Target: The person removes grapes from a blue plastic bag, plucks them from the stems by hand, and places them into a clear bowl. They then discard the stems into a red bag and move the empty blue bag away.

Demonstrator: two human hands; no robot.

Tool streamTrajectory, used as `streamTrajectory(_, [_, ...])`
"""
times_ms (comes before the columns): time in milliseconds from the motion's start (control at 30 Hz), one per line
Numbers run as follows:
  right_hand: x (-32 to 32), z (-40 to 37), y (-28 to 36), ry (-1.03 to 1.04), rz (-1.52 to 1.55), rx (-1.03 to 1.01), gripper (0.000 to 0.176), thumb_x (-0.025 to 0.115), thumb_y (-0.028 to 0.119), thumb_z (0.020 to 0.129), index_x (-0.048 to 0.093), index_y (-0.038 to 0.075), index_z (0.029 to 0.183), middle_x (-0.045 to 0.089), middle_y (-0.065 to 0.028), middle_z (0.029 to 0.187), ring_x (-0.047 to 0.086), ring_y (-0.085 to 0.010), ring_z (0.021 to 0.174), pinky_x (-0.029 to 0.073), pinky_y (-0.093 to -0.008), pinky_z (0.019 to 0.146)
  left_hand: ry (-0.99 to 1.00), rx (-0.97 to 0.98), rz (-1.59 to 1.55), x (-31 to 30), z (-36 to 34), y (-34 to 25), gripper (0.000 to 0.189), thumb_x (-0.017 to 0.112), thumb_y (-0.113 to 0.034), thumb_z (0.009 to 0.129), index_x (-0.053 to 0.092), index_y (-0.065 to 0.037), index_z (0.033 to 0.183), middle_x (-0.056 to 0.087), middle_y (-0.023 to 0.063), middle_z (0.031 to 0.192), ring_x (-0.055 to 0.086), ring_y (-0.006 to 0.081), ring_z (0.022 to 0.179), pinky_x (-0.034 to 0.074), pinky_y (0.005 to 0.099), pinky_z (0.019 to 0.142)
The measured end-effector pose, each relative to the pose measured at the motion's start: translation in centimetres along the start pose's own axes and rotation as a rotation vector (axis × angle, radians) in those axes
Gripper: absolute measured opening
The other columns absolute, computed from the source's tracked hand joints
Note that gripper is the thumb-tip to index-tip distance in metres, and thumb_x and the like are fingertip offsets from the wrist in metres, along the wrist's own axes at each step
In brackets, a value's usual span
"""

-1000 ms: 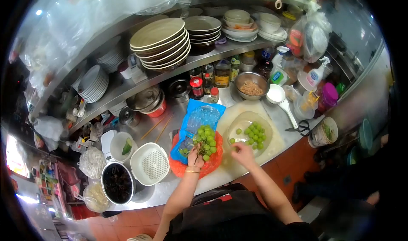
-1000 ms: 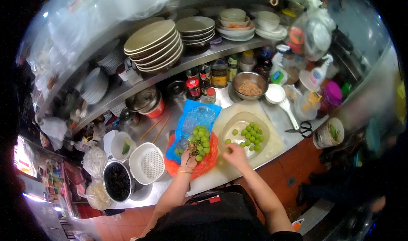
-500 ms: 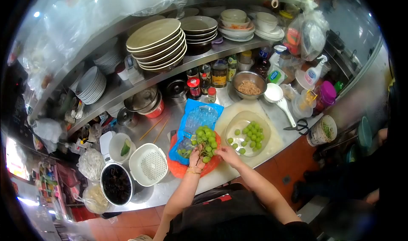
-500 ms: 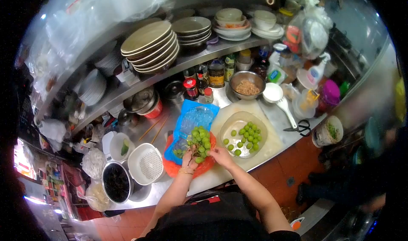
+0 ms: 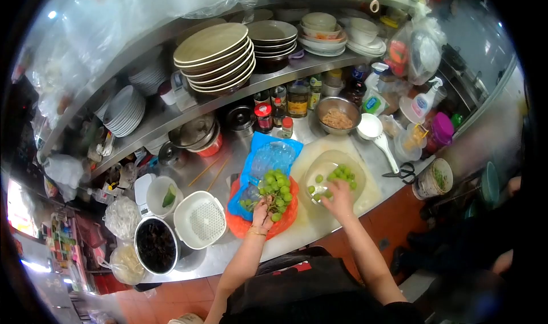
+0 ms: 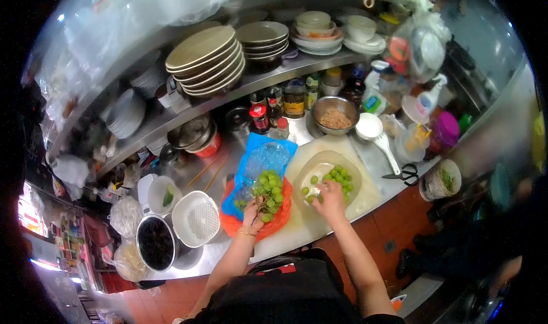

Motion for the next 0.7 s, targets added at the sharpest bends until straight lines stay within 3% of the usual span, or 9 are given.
streamTrajectory(67, [3.2, 0.0, 1.4, 0.127, 0.281, -0.11, 0.039, 0.066, 0.012, 0.067, 0.057, 0.009, 0.105, 0.05, -0.0129, 0.108, 0.052, -0.0292, 0.099, 0.045, -0.0376, 0.08, -0.029, -0.017, 0.032, 1.3, -0.2, 0.6, 0.025, 0.04, -0.003, 0.088, 0.048, 0.001, 0.112, 0.056, 0.014, 0.108, 0.056, 0.0261, 0.099, 0.048, 0.0376, 0.085])
streamTrajectory(167, [5.8, 0.6, 4.9, 0.211, 0.306, -0.227, 0.03, 0.062, 0.01, 0.071, 0.059, 0.007, 0.101, 0.053, -0.0125, 0.105, 0.054, -0.0295, 0.095, 0.046, -0.0363, 0.08, -0.003, -0.016, 0.051, 1.9, -0.6, 0.7, 0.023, 0.044, -0.004, 0.089, 0.05, 0.002, 0.11, 0.057, 0.0134, 0.105, 0.058, 0.0249, 0.095, 0.049, 0.0362, 0.082])
streamTrajectory(367, [6.9, 1.0, 5.0, 0.522, 0.293, 0.027, 0.029, 0.066, 0.024, 0.066, 0.062, 0.004, 0.087, 0.061, -0.0147, 0.08, 0.059, -0.03, 0.076, 0.048, -0.0367, 0.068, -0.039, -0.006, 0.1, 0.6, -1.2, 0.1, 0.022, 0.044, -0.005, 0.089, 0.051, 0.003, 0.108, 0.058, 0.0132, 0.104, 0.058, 0.024, 0.093, 0.049, 0.0357, 0.081])
streamTrajectory(467, [4.5, 1.6, 4.0, 0.543, 0.347, 0.23, 0.032, 0.066, 0.029, 0.062, 0.064, 0.004, 0.081, 0.061, -0.0153, 0.069, 0.059, -0.0304, 0.067, 0.048, -0.0378, 0.063, -0.042, 0.056, 0.054, -0.3, -1.3, 0.4, 0.023, 0.047, -0.006, 0.088, 0.05, 0.003, 0.109, 0.057, 0.014, 0.104, 0.057, 0.0241, 0.095, 0.048, 0.0366, 0.084])
streamTrajectory(533, [3.5, 1.6, 0.7, 0.63, 0.311, 0.318, 0.029, 0.067, 0.028, 0.062, 0.065, 0.005, 0.079, 0.062, -0.0148, 0.079, 0.06, -0.0285, 0.073, 0.048, -0.0369, 0.067, -0.037, 0.072, 0.04, -1.1, -1.4, -0.3, 0.024, 0.047, -0.007, 0.088, 0.05, 0.002, 0.11, 0.057, 0.0133, 0.106, 0.056, 0.0244, 0.098, 0.047, 0.0373, 0.086])
streamTrajectory(633, [-0.9, 1.9, 0.0, 0.158, -0.189, 0.02, 0.026, 0.067, 0.028, 0.064, 0.064, 0.004, 0.075, 0.061, -0.0159, 0.082, 0.058, -0.0312, 0.074, 0.047, -0.0392, 0.07, 0.016, 0.012, -0.024, 1.4, -2.6, -1.3, 0.026, 0.048, -0.007, 0.087, 0.05, 0.0, 0.113, 0.056, 0.0118, 0.108, 0.055, 0.0245, 0.1, 0.046, 0.0378, 0.088])
streamTrajectory(700, [2.2, 1.2, 0.6, 0.289, 0.052, -0.006, 0.028, 0.066, 0.024, 0.067, 0.063, 0.005, 0.087, 0.061, -0.0132, 0.089, 0.058, -0.0281, 0.079, 0.047, -0.0364, 0.072, 0.029, -0.038, -0.078, 2.4, -2.6, -1.0, 0.027, 0.048, -0.008, 0.088, 0.05, -0.001, 0.113, 0.056, 0.0107, 0.109, 0.055, 0.0244, 0.1, 0.046, 0.0379, 0.088])
Point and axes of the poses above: each hand's wrist, its own z-axis towards the middle knuckle, its own x-axis out of the palm, y = z × x, the point moved 5 cm from there along z, towards the middle knuckle
